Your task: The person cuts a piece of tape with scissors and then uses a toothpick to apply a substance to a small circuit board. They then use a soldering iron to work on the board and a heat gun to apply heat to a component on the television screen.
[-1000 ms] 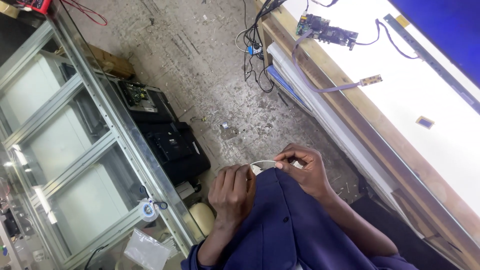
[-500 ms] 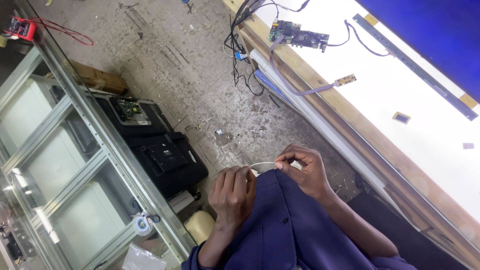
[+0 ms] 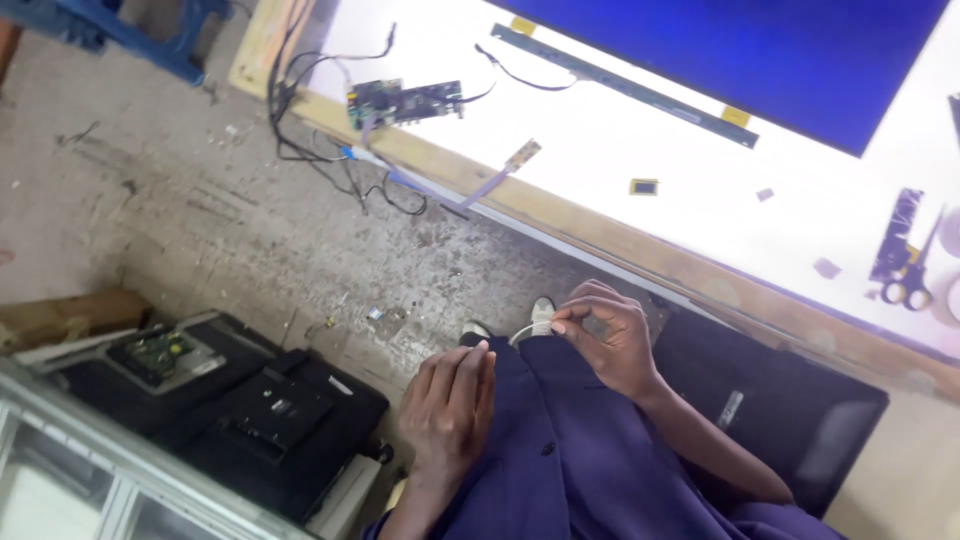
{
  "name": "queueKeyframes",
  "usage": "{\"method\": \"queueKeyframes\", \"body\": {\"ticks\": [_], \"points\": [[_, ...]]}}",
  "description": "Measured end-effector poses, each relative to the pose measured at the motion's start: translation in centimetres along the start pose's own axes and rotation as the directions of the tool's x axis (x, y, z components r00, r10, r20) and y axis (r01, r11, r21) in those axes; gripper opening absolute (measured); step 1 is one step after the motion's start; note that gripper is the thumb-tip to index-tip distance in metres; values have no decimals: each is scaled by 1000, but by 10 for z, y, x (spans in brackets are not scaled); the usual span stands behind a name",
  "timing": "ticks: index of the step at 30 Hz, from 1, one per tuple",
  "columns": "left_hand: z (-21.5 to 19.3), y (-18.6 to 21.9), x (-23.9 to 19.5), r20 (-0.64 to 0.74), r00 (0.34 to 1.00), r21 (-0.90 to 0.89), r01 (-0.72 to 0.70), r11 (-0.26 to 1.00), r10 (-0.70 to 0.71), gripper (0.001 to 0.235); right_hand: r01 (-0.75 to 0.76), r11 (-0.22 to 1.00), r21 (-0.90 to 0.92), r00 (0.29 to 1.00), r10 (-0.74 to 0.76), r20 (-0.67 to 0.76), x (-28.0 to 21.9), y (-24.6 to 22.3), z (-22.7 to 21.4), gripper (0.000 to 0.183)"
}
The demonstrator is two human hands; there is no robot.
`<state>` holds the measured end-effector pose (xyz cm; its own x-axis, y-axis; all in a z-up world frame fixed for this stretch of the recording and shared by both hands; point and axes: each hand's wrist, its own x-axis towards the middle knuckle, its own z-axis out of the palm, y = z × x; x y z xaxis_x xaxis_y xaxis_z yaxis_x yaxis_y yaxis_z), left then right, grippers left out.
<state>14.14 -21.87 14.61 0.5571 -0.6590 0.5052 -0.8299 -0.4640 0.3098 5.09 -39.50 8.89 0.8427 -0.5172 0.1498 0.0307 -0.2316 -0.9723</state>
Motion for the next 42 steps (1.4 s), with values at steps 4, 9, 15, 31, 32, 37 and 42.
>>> {"method": "queueKeyframes", "body": {"ticks": [4, 9, 15, 31, 32, 37, 42], "points": [[29, -9, 20, 128, 986, -153, -87, 984, 107, 6, -40, 992, -116, 982, 18, -189, -6, 13, -30, 9], [105, -30, 39, 219, 907, -465, -228, 855, 361, 6, -120, 970, -212, 910, 22, -415, -16, 37, -62, 7], [204, -37, 75, 100, 804, -553, -445, 705, 586, 8, -170, 916, -363, 868, -35, -495, -18, 75, -95, 17], [270, -46, 137, 92, 675, -719, -463, 518, 732, 19, -86, 869, -487, 960, -59, -274, 48, 141, -133, 12], [269, -47, 135, 90, 674, -722, -463, 514, 734, 18, -79, 877, -473, 968, -46, -247, 47, 142, -134, 10], [269, -49, 137, 98, 646, -681, -512, 524, 757, 27, -53, 882, -469, 981, -41, -189, 45, 144, -136, 10], [268, -50, 140, 98, 593, -617, -594, 517, 799, 27, -95, 867, -490, 983, 4, -185, 42, 141, -136, 10]]}}
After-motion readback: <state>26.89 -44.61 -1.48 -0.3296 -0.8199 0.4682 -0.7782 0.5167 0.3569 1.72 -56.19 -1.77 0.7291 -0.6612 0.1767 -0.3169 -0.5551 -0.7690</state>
